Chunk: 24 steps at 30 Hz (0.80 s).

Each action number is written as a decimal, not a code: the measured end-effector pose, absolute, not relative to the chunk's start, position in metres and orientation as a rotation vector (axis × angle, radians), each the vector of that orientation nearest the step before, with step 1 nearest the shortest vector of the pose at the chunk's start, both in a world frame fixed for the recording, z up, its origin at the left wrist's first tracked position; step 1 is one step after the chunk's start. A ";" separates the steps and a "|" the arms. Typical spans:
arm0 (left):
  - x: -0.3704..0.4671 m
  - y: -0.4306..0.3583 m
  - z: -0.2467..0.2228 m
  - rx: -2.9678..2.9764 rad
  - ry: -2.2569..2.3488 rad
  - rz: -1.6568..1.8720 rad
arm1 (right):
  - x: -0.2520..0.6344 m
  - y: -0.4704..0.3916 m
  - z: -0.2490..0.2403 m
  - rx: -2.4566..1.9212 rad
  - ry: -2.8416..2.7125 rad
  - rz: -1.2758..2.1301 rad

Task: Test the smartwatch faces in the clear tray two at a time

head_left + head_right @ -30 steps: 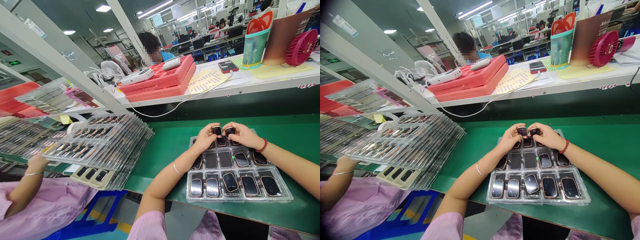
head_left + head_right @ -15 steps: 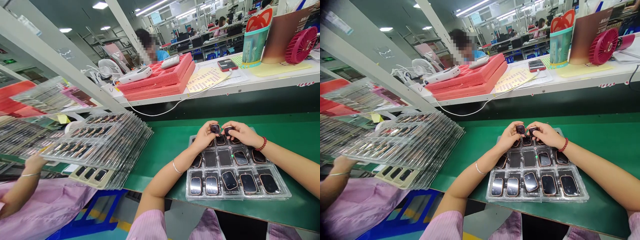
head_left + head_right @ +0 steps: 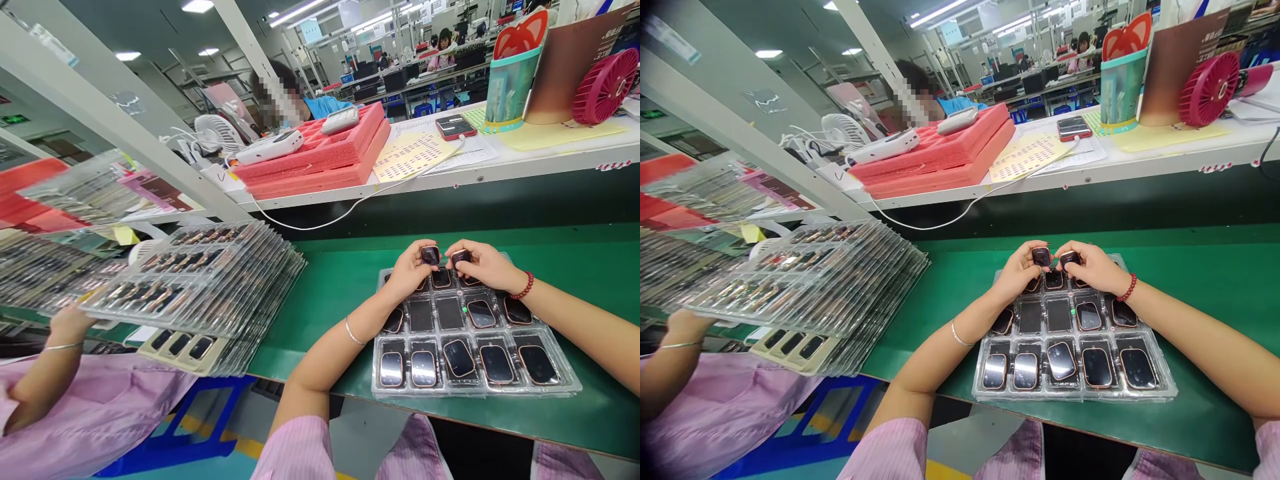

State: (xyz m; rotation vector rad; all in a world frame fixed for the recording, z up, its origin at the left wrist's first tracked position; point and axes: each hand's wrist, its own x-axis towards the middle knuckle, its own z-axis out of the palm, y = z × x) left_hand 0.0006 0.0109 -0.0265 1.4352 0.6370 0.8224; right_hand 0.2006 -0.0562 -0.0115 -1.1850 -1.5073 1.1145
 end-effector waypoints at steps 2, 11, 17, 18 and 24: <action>0.000 0.011 -0.026 1.439 0.634 0.822 | 0.201 -0.056 -0.012 -1.184 -1.513 1.111; 0.000 0.010 -0.025 1.420 0.636 0.811 | 0.199 -0.056 -0.014 -1.101 -1.555 1.064; 0.002 0.012 -0.028 1.387 0.620 0.831 | 0.199 -0.058 -0.010 -1.169 -1.537 1.081; 0.003 0.012 -0.029 1.380 0.619 0.841 | 0.199 -0.059 -0.009 -1.183 -1.546 1.078; 0.007 0.008 -0.033 1.344 0.625 0.840 | 0.210 -0.059 -0.023 -1.351 -1.662 0.913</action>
